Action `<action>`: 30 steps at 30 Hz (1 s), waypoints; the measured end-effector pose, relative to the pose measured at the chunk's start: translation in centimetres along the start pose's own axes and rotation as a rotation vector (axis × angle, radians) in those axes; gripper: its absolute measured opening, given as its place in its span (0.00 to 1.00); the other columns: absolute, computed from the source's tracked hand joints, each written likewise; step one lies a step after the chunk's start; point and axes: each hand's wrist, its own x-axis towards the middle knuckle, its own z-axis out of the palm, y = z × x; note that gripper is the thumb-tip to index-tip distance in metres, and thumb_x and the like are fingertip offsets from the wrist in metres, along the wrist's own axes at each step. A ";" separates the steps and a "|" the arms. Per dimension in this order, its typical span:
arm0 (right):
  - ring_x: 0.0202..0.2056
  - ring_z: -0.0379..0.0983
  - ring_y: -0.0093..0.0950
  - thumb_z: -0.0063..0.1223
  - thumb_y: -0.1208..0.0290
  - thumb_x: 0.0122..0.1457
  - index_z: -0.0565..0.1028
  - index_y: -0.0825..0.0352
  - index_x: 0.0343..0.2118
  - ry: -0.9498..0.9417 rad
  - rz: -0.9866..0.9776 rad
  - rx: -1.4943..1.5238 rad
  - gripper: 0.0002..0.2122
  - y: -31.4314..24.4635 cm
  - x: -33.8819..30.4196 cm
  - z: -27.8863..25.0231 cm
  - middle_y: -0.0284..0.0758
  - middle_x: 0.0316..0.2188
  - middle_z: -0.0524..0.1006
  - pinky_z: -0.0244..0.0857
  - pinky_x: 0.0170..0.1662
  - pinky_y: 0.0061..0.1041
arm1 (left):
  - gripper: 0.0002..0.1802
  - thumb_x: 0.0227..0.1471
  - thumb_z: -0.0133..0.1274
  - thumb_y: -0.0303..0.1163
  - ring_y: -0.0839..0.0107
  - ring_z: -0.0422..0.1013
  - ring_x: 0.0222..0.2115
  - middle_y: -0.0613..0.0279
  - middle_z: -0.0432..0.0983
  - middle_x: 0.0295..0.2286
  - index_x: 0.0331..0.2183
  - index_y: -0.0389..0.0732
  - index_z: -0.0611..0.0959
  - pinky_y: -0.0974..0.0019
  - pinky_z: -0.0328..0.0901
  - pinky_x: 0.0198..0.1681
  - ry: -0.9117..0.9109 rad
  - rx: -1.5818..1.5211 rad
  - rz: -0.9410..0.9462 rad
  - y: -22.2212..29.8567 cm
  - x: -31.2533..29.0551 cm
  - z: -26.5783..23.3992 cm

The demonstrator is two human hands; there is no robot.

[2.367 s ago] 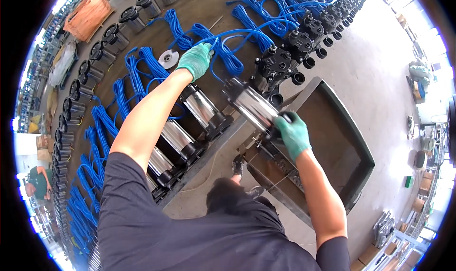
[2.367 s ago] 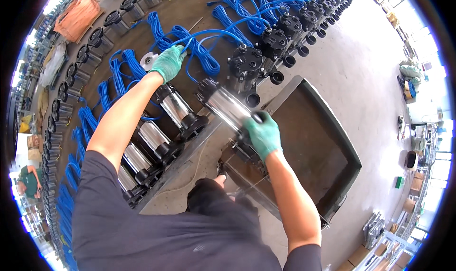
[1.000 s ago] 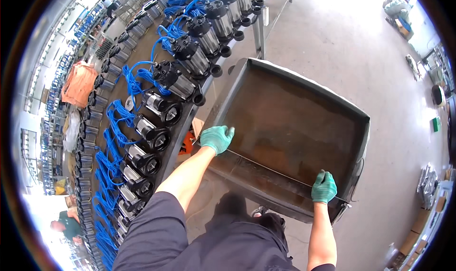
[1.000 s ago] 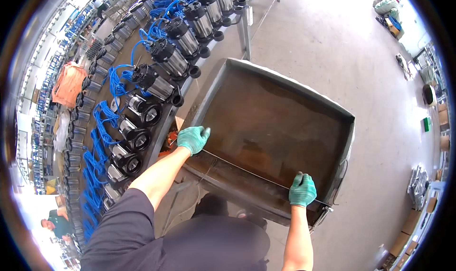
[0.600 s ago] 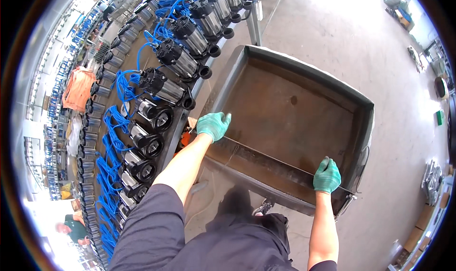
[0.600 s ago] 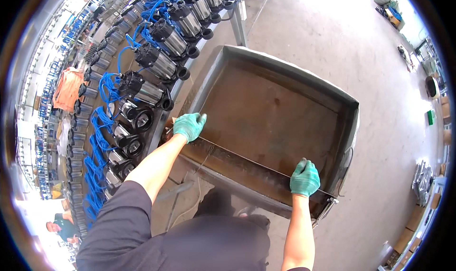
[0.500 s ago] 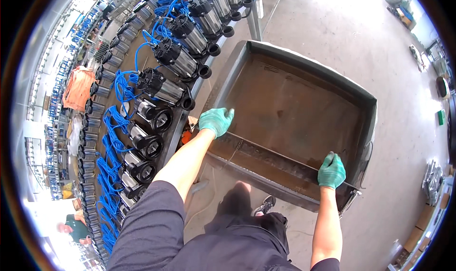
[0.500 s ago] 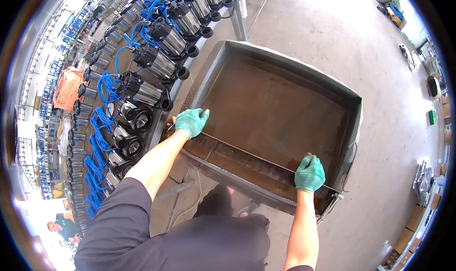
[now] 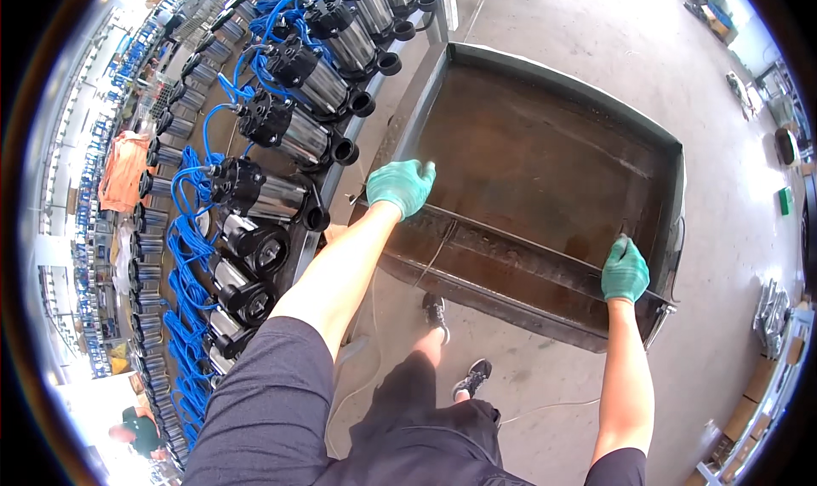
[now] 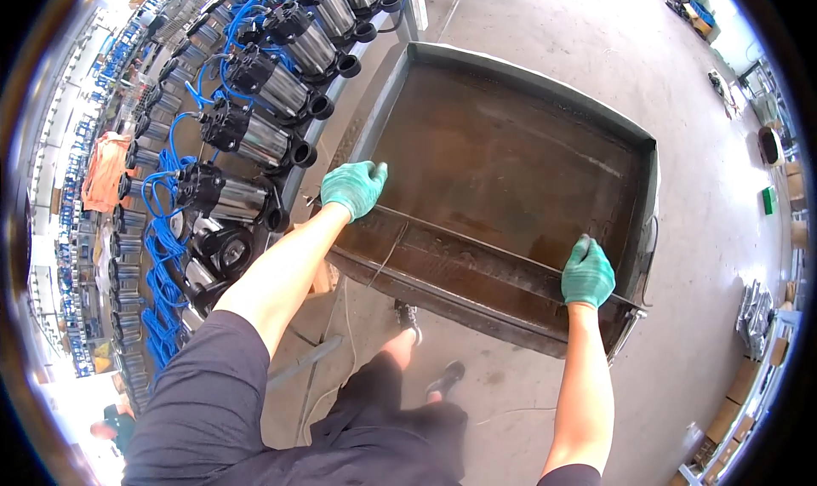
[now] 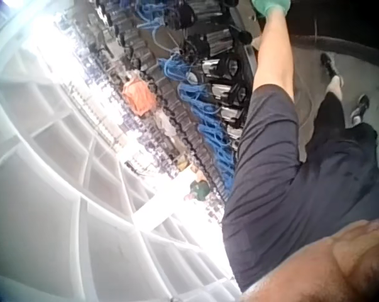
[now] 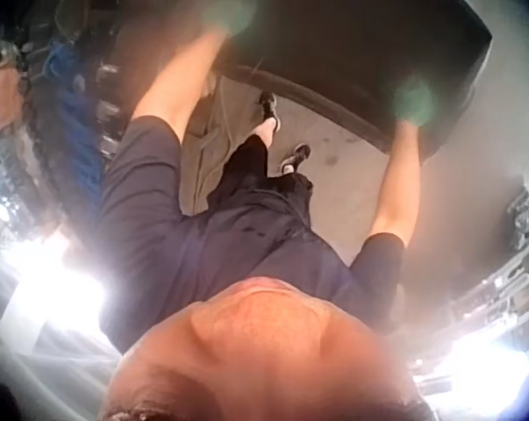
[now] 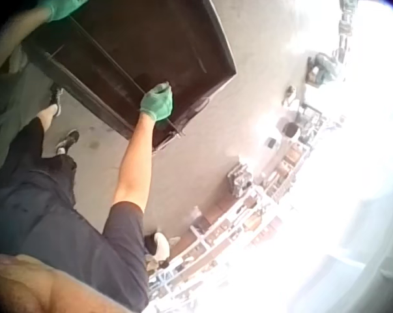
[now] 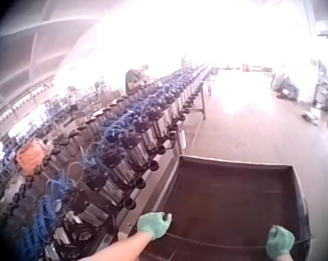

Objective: The person performs a leak test on an industrial pump by immersing it in a water tank and then lifting it out. They manipulate a blue hose and place the pump onto a long assembly table alongside other units.

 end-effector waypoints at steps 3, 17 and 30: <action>0.37 0.82 0.49 0.39 0.49 0.73 0.84 0.59 0.39 0.007 0.017 0.020 0.23 -0.5 3.4 0.5 0.45 0.35 0.85 0.76 0.41 0.46 | 0.30 0.68 0.41 0.57 0.49 0.81 0.43 0.48 0.86 0.39 0.39 0.45 0.90 0.48 0.73 0.50 0.064 -0.008 0.035 1.4 2.8 -0.3; 0.43 0.81 0.50 0.36 0.44 0.73 0.84 0.55 0.47 -0.003 0.062 -0.003 0.25 -1.3 14.7 3.4 0.45 0.40 0.84 0.75 0.47 0.48 | 0.30 0.67 0.41 0.58 0.49 0.79 0.48 0.49 0.85 0.44 0.42 0.46 0.89 0.48 0.71 0.53 0.045 -0.010 0.020 5.8 11.5 -2.2; 0.42 0.82 0.49 0.37 0.46 0.73 0.85 0.58 0.46 -0.025 0.066 -0.037 0.25 -1.3 19.3 4.5 0.46 0.40 0.85 0.75 0.47 0.48 | 0.30 0.66 0.40 0.54 0.49 0.81 0.43 0.47 0.86 0.39 0.39 0.44 0.90 0.48 0.74 0.49 0.026 -0.022 0.088 8.2 16.2 -4.5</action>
